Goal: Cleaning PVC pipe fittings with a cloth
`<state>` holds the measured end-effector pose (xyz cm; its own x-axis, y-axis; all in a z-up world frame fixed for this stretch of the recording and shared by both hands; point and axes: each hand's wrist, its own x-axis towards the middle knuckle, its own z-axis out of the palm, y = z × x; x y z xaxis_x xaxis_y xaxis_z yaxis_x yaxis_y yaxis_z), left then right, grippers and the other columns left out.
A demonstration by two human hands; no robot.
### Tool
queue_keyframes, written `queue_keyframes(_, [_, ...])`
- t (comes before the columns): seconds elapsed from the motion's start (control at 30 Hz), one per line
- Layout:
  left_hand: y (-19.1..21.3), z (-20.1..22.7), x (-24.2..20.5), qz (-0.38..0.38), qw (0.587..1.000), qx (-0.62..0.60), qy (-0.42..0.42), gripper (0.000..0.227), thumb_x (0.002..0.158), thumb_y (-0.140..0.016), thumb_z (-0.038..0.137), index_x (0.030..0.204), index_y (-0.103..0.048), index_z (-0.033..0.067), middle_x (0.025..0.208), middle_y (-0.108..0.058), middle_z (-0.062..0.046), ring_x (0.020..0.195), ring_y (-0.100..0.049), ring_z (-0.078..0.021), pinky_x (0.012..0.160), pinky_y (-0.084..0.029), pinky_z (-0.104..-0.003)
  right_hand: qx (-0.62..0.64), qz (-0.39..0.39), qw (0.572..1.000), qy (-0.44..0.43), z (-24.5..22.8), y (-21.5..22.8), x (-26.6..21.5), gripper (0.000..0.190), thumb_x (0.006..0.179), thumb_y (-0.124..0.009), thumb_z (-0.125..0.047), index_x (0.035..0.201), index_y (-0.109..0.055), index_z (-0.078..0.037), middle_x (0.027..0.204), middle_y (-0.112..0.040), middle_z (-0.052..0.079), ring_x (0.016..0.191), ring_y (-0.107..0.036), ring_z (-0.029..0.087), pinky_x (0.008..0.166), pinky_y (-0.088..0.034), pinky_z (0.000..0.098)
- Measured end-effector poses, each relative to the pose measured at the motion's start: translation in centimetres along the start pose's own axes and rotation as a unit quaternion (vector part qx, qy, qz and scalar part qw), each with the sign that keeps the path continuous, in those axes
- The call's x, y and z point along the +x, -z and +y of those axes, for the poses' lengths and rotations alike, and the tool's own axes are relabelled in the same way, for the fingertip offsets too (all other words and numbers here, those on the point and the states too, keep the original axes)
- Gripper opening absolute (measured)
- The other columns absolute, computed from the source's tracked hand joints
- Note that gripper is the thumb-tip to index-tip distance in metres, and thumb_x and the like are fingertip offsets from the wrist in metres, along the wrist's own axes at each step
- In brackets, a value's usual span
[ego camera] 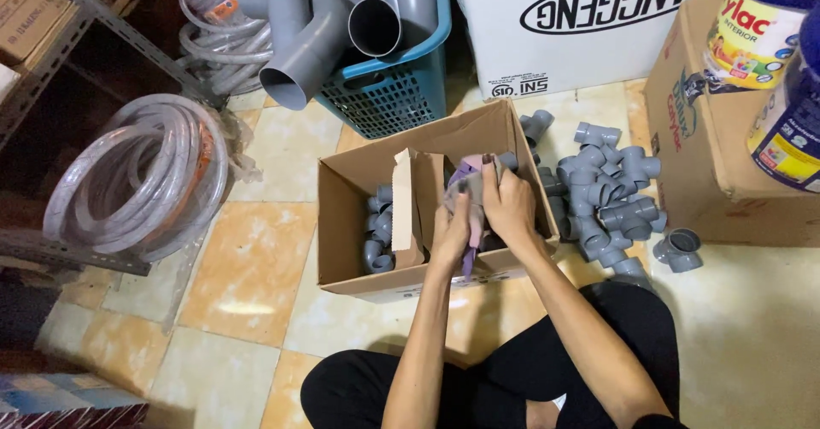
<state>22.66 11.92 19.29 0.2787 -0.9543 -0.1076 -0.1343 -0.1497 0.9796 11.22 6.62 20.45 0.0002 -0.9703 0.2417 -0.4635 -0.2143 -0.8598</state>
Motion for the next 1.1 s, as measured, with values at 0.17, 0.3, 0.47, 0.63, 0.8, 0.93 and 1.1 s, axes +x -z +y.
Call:
queue_keyframes(0.17, [0.2,1.3,-0.2,0.07,0.996,0.034,-0.047,0.049,0.104,-0.055,0.038,0.066,-0.063,0.0081,0.059,-0.053,-0.003,0.063,-0.052,-0.0188,0.063,-0.046,-0.035,0.082,-0.076,0.991,-0.071,-1.5,-0.1,-0.6,0.047,0.104,-0.047,-0.049,0.104,-0.061,-0.004,0.093,-0.07,0.033,0.1,-0.066,0.053,0.082,-0.048,0.0659])
queue_keyframes(0.3, [-0.1,1.0,-0.4,0.07,0.996,0.015,-0.059,0.044,0.103,-0.058,0.035,0.066,-0.06,0.0116,0.059,-0.055,0.0,0.062,-0.052,-0.0148,0.061,-0.045,-0.03,0.053,-0.045,0.996,-0.058,-0.5,-0.4,-0.3,0.049,0.106,-0.044,-0.046,0.094,-0.06,-0.002,0.08,-0.069,0.033,0.093,-0.067,0.053,0.079,-0.048,0.0649])
queue_keyframes(0.47, [-0.4,0.1,-0.2,0.013,0.998,-0.051,-0.04,0.037,0.097,-0.064,0.036,0.104,-0.071,0.0005,0.093,-0.072,-0.013,0.084,-0.061,-0.0187,0.081,-0.053,-0.041,0.022,0.02,0.999,0.015,1.0,-0.9,-0.1,0.053,0.109,-0.049,-0.038,0.073,-0.062,-0.001,0.067,-0.064,0.028,0.082,-0.066,0.051,0.064,-0.045,0.0624])
queue_keyframes(0.63, [-0.4,-0.3,0.4,0.038,0.997,0.031,-0.064,0.053,0.104,-0.048,0.041,0.127,-0.065,-0.0034,0.124,-0.066,-0.03,0.124,-0.06,-0.0396,0.105,-0.045,-0.052,0.025,-0.039,0.997,-0.055,-0.1,-0.4,-0.1,0.052,0.106,-0.045,-0.048,0.093,-0.064,-0.001,0.085,-0.07,0.029,0.095,-0.067,0.05,0.077,-0.05,0.064])
queue_keyframes(0.8, [-0.6,0.1,0.1,0.071,0.994,0.066,-0.057,0.044,0.107,-0.044,0.033,0.129,-0.065,-0.0002,0.121,-0.067,-0.027,0.124,-0.061,-0.0356,0.103,-0.046,-0.052,0.02,-0.09,0.992,-0.09,0.3,-0.6,0.3,0.054,0.104,-0.043,-0.056,0.108,-0.066,-0.007,0.092,-0.072,0.028,0.103,-0.067,0.048,0.085,-0.05,0.063])
queue_keyframes(0.93, [-0.6,0.7,-0.2,0.051,0.998,-0.012,-0.028,0.059,0.106,-0.045,0.043,0.14,-0.054,-0.0045,0.136,-0.056,-0.029,0.134,-0.049,-0.0366,0.114,-0.035,-0.052,-0.011,-0.072,0.995,-0.063,2.0,-1.6,0.5,0.053,0.107,-0.038,-0.045,0.097,-0.068,-0.003,0.086,-0.07,0.029,0.098,-0.067,0.049,0.081,-0.05,0.064])
queue_keyframes(1.1, [-0.4,-1.3,0.8,0.065,0.997,-0.001,-0.028,0.055,0.105,-0.043,0.046,0.131,-0.063,0.0012,0.124,-0.067,-0.022,0.125,-0.059,-0.0317,0.107,-0.043,-0.049,-0.052,-0.065,0.995,-0.054,-0.8,0.1,-0.2,0.057,0.106,-0.04,-0.048,0.087,-0.068,-0.002,0.078,-0.07,0.027,0.091,-0.07,0.048,0.079,-0.053,0.0625])
